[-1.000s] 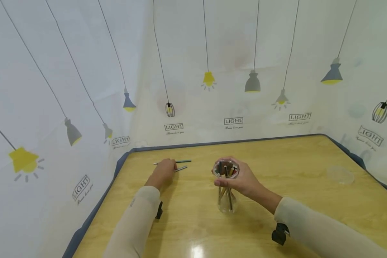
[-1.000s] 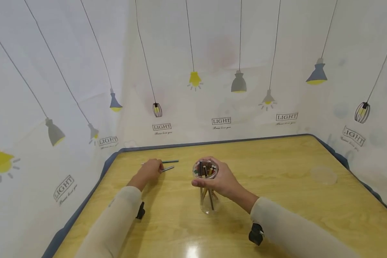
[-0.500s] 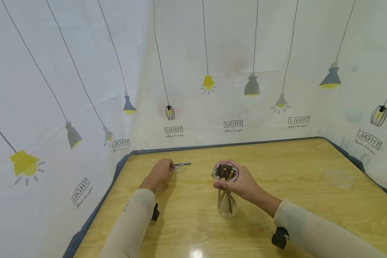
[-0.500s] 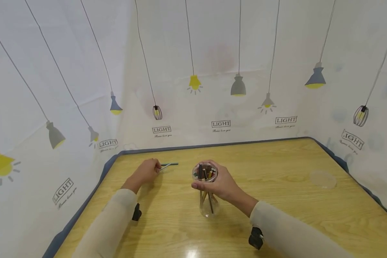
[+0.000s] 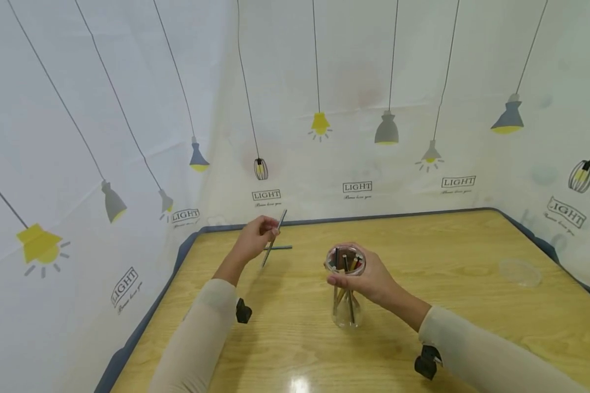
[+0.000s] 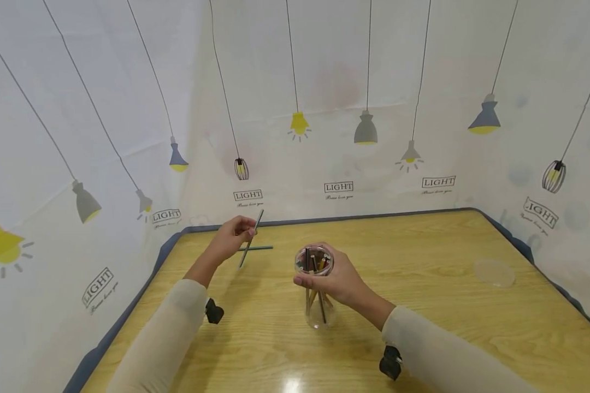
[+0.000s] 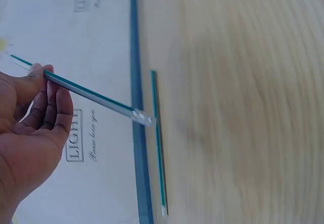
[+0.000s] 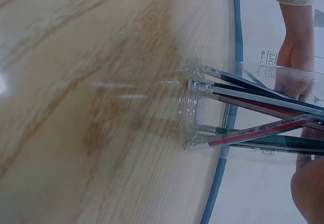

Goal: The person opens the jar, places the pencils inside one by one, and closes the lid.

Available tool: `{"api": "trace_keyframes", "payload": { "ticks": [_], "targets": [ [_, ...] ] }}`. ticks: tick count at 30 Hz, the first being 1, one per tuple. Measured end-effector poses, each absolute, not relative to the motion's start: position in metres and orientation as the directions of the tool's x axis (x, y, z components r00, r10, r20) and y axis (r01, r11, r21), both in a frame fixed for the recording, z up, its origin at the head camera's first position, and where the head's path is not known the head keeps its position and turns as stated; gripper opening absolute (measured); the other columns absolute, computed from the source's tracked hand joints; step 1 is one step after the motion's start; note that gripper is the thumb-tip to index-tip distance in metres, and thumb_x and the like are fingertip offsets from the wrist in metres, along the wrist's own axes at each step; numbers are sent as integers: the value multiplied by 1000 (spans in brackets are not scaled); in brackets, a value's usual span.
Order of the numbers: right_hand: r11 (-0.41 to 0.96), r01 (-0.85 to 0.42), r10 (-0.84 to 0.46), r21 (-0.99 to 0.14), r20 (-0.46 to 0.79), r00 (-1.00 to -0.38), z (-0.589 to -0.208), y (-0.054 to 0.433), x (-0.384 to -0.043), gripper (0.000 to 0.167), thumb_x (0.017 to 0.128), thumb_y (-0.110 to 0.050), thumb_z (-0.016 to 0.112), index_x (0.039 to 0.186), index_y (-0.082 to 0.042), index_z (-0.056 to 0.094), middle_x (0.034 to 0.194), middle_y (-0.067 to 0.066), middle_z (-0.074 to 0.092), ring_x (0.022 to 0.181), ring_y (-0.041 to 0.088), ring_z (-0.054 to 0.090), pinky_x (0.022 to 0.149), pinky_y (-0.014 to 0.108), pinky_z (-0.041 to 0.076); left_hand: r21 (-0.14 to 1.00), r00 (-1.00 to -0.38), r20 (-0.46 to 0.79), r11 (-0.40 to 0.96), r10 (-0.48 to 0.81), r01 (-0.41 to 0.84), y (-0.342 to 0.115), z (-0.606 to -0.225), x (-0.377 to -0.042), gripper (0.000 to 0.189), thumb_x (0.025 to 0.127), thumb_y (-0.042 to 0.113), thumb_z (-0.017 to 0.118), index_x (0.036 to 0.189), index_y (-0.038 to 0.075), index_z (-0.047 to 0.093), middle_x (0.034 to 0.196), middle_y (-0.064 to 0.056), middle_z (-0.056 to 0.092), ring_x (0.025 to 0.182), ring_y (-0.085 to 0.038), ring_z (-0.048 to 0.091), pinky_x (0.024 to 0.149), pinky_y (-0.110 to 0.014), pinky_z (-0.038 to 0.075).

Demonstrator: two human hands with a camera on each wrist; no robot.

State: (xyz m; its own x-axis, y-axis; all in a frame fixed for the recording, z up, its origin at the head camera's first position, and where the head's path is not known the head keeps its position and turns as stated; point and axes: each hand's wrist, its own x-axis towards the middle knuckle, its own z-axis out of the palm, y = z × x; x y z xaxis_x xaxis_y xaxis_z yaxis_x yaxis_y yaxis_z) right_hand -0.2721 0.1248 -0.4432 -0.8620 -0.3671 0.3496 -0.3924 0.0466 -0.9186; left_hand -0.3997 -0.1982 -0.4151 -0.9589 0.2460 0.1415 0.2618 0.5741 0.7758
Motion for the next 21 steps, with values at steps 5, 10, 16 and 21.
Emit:
{"api": "trace_keyframes", "payload": {
  "ticks": [5,10,16,21],
  "targets": [
    [33,-389,-369,-921,350,-861,-444,126,-272,62,93,-20,92,143,-1,61,132,22,69,105,13,77,87,26,66,931,-954,162,281,250,232,-181,-397,-393,36,115,22,61,147,5,64,141,-17,68,124,-24,70,106,-36,63],
    [33,-381,-371,-924,343,-863,-445,127,-273,63,94,-21,92,144,0,61,133,25,67,105,12,76,87,25,65,978,-949,172,74,263,197,-165,-378,-386,39,115,20,61,151,4,61,147,-12,65,126,-19,68,108,-33,61],
    [36,-380,-371,-924,341,-864,-444,127,-273,64,94,-23,92,145,0,60,134,24,68,106,13,76,88,25,65,973,-927,230,-89,296,213,-148,-358,-373,39,114,17,62,150,2,60,139,-7,64,126,-18,67,112,-33,58],
    [23,-377,-368,-926,343,-864,-446,126,-273,64,93,-22,92,145,-1,60,132,19,69,108,12,76,90,25,65,958,-907,272,-176,322,225,-137,-345,-360,33,114,14,61,147,5,62,133,-4,65,124,-19,67,110,-31,59]
  ]
}}
